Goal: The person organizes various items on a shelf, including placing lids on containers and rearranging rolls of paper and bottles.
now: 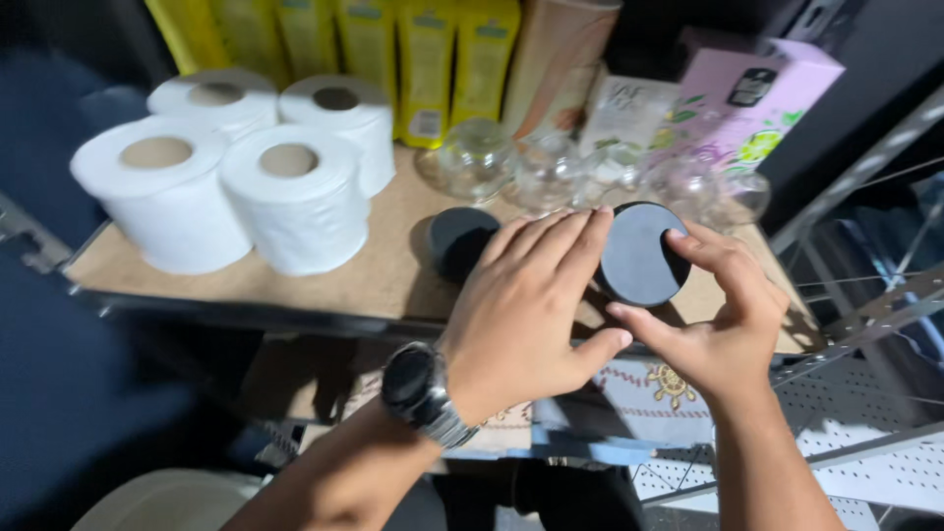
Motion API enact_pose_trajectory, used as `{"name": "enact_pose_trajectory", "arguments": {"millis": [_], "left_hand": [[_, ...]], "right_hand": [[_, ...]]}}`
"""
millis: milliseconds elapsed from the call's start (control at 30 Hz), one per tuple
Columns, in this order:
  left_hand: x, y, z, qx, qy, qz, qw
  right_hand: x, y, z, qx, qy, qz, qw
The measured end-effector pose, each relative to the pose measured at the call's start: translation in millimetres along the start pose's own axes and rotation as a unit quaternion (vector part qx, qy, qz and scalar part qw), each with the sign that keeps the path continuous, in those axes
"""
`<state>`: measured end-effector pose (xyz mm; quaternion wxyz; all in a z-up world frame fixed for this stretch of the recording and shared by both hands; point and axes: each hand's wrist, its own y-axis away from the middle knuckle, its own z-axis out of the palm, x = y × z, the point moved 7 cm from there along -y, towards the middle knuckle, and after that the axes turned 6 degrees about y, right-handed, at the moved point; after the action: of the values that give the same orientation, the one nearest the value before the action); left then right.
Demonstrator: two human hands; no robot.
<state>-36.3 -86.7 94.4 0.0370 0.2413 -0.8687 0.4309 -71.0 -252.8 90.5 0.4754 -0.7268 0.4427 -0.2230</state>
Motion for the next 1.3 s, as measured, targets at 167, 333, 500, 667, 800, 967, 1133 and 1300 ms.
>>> {"name": "enact_pose_trajectory", "arguments": {"millis": [167,333,500,667,800,967,1133,1300], "left_hand": [[-4.6,-24.8,52.8,-0.036,-0.104,-0.009,0.994],[-8.0,-35.3,49.6,-0.022,-0.140,-0.034,0.989],[-9.2,-43.0,57.7,-0.030,-0.167,0.009,0.986],[-5.7,-39.0,55.6,0.014,-0.211,0.027,0.977],[-8.2,-36.2,59.7,0.010,-0.223,0.018,0.975],[-22.5,-26.1,67.7,-0.013,-0.174,-0.028,0.984],[-24.0,-22.3,65.5,-0.028,-0.164,-0.031,0.986],[-25.8,-21.5,64.5,-0.037,-0.147,-0.031,0.988]], "right_hand": [[36.3,7.9,2.4,-0.079,0.063,0.022,0.995],[55.2,6.6,9.0,-0.108,0.093,0.068,0.987],[66.5,11.4,12.6,-0.155,0.110,0.122,0.974],[76.4,5.2,15.5,-0.241,0.090,0.277,0.926],[75.1,6.4,14.9,-0.259,0.077,0.300,0.915],[89.9,27.5,23.1,-0.256,0.047,0.319,0.911],[95.0,32.7,24.2,-0.248,-0.010,0.344,0.905],[91.0,28.4,22.4,-0.240,-0.040,0.376,0.894]]}}
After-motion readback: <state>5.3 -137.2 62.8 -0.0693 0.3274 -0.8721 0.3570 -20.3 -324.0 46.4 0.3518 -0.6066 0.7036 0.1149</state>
